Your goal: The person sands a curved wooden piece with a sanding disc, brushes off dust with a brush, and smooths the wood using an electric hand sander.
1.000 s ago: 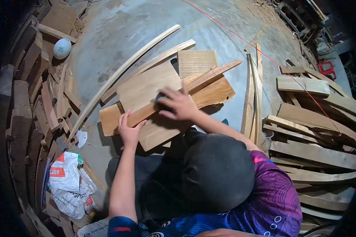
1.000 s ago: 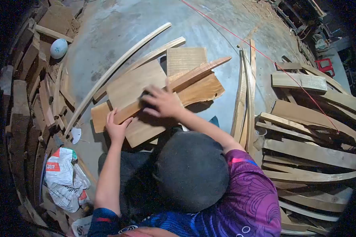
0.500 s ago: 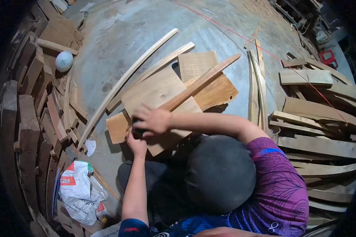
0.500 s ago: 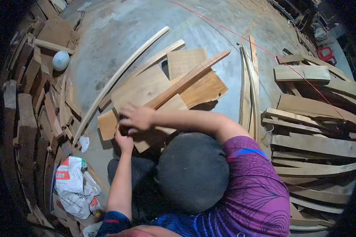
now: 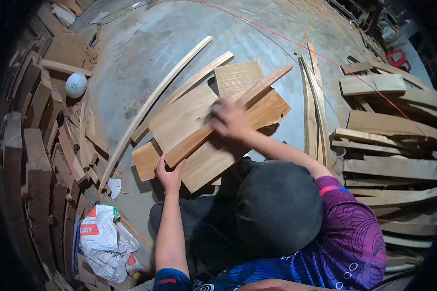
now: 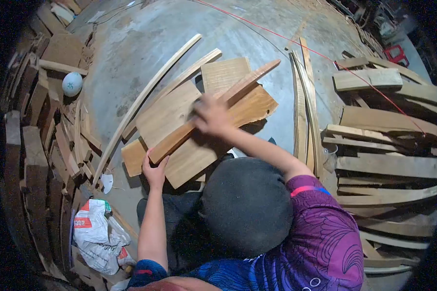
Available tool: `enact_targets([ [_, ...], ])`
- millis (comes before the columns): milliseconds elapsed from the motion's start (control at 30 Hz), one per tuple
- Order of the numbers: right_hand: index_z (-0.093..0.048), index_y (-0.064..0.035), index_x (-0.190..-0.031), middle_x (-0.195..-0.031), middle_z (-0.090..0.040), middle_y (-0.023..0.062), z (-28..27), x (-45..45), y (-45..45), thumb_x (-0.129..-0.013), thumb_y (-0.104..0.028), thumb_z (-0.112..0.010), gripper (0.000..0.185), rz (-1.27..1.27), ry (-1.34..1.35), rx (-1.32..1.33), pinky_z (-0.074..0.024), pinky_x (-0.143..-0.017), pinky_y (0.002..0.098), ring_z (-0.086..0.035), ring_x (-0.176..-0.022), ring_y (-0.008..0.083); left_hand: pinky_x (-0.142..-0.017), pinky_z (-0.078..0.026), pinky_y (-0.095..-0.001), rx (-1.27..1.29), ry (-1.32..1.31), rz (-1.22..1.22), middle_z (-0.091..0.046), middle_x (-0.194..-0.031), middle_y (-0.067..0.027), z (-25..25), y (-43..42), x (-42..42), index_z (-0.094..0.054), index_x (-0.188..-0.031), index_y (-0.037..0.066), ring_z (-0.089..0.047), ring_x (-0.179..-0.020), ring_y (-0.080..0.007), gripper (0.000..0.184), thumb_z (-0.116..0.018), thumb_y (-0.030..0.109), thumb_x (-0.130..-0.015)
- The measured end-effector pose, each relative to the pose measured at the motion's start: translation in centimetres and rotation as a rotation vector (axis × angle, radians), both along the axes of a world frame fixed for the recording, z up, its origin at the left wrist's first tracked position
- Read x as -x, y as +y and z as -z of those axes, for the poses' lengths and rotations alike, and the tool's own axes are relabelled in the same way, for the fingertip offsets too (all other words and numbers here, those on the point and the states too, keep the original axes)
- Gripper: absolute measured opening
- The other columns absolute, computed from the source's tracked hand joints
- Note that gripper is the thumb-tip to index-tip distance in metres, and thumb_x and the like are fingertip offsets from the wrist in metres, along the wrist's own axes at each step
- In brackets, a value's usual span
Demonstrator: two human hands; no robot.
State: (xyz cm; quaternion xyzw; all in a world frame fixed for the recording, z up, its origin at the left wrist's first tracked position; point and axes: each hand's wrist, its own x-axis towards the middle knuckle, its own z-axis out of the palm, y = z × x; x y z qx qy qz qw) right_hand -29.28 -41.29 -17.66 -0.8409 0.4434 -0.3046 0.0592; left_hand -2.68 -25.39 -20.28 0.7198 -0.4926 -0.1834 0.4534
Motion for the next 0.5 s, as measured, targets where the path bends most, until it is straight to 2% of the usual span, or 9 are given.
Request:
enact_targets([
  [33,-0.067,-0.0170,-0.122,-0.141,-0.055,0.0188,-1.7,-1.9,1.9,-0.091,-0.043,-0.067,0.041,-0.244,0.032,-0.178,-0.0237,-0.115,0.0683,-0.051,-0.134,0.0387,-0.103,-0.047,-0.0415,0.000,-0.005,0.014,-0.070,-0.120,-0.0110,0.2,-0.1,-0.2,-0.068,-0.121,0.007,-0.064,-0.115,-0.0315,0.059,-0.094,0.019,-0.069],
  [67,-0.066,-0.0216,-0.127,-0.145,-0.053,0.0180,-0.6,-3.7,3.4,-0.094,-0.049,-0.064,0.043,-0.444,0.067,-0.021,-0.0142,-0.117,0.0735,-0.047,-0.140,0.0373,-0.102,-0.047,-0.0416,0.009,-0.016,0.029,-0.070,-0.120,-0.0110,0.5,0.0,-0.5,-0.068,-0.121,0.007,-0.064,-0.114,-0.0316,0.059,-0.094,0.018,-0.069],
  [133,-0.066,-0.0216,-0.128,-0.148,-0.051,0.0167,-1.0,-3.6,3.1,-0.094,-0.052,-0.063,0.045,-0.573,0.095,0.069,-0.0091,-0.117,0.0758,-0.046,-0.143,0.0360,-0.099,-0.048,-0.0419,0.008,-0.038,0.033,-0.070,-0.119,-0.0115,0.0,0.0,-0.4,-0.068,-0.120,0.006,-0.064,-0.111,-0.0327,0.059,-0.094,0.017,-0.068],
  [200,-0.065,-0.0230,-0.130,-0.146,-0.054,0.0152,-1.1,-1.3,1.5,-0.093,-0.053,-0.064,0.048,-0.485,0.097,0.083,-0.0142,-0.118,0.0705,-0.052,-0.137,0.0316,-0.097,-0.049,-0.0422,-0.065,-0.100,0.041,-0.071,-0.118,-0.0111,-0.9,0.2,-0.8,-0.068,-0.119,0.006,-0.063,-0.108,-0.0327,0.061,-0.095,0.019,-0.067],
  [233,-0.065,-0.0229,-0.129,-0.143,-0.055,0.0144,1.0,0.2,0.2,-0.091,-0.053,-0.066,0.048,-0.387,-0.033,0.018,-0.0197,-0.114,0.0708,-0.053,-0.135,0.0322,-0.096,-0.049,-0.0414,-0.102,-0.138,0.045,-0.071,-0.116,-0.0097,-0.7,0.4,-1.2,-0.069,-0.119,0.006,-0.061,-0.107,-0.0317,0.061,-0.096,0.019,-0.066],
  [300,-0.067,-0.0220,-0.124,-0.137,-0.059,0.0131,-0.2,5.2,-2.4,-0.083,-0.043,-0.076,0.047,-0.146,0.020,0.205,-0.0353,-0.107,0.0611,-0.059,-0.124,0.0321,-0.096,-0.049,-0.0400,-0.065,-0.150,0.084,-0.071,-0.113,-0.0080,-1.0,0.6,-1.4,-0.069,-0.119,0.007,-0.060,-0.108,-0.0305,0.062,-0.096,0.018,-0.064],
  [400,-0.071,-0.0203,-0.113,-0.130,-0.062,0.0110,-0.7,9.9,-6.0,-0.081,-0.038,-0.078,0.037,0.331,0.061,0.249,-0.0435,-0.101,0.0557,-0.061,-0.116,0.0328,-0.098,-0.047,-0.0403,-0.034,-0.143,0.092,-0.071,-0.113,-0.0072,-1.4,0.2,-1.1,-0.070,-0.117,0.008,-0.058,-0.109,-0.0300,0.061,-0.096,0.015,-0.063],
  [467,-0.070,-0.0202,-0.115,-0.128,-0.062,0.0116,-0.4,10.3,-6.7,-0.083,-0.039,-0.077,0.038,0.265,-0.025,0.086,-0.0488,-0.097,0.0522,-0.061,-0.116,0.0342,-0.099,-0.047,-0.0408,-0.038,-0.131,0.091,-0.070,-0.112,-0.0073,-2.0,0.4,-0.8,-0.070,-0.117,0.009,-0.058,-0.109,-0.0302,0.060,-0.095,0.014,-0.063],
  [500,-0.069,-0.0194,-0.117,-0.127,-0.062,0.0132,-0.4,9.3,-6.0,-0.084,-0.039,-0.076,0.038,0.208,0.048,0.158,-0.0517,-0.095,0.0501,-0.061,-0.116,0.0373,-0.100,-0.046,-0.0407,-0.028,-0.172,0.112,-0.070,-0.110,-0.0074,-2.3,0.2,-0.9,-0.070,-0.116,0.009,-0.057,-0.110,-0.0309,0.060,-0.095,0.014,-0.062],
])
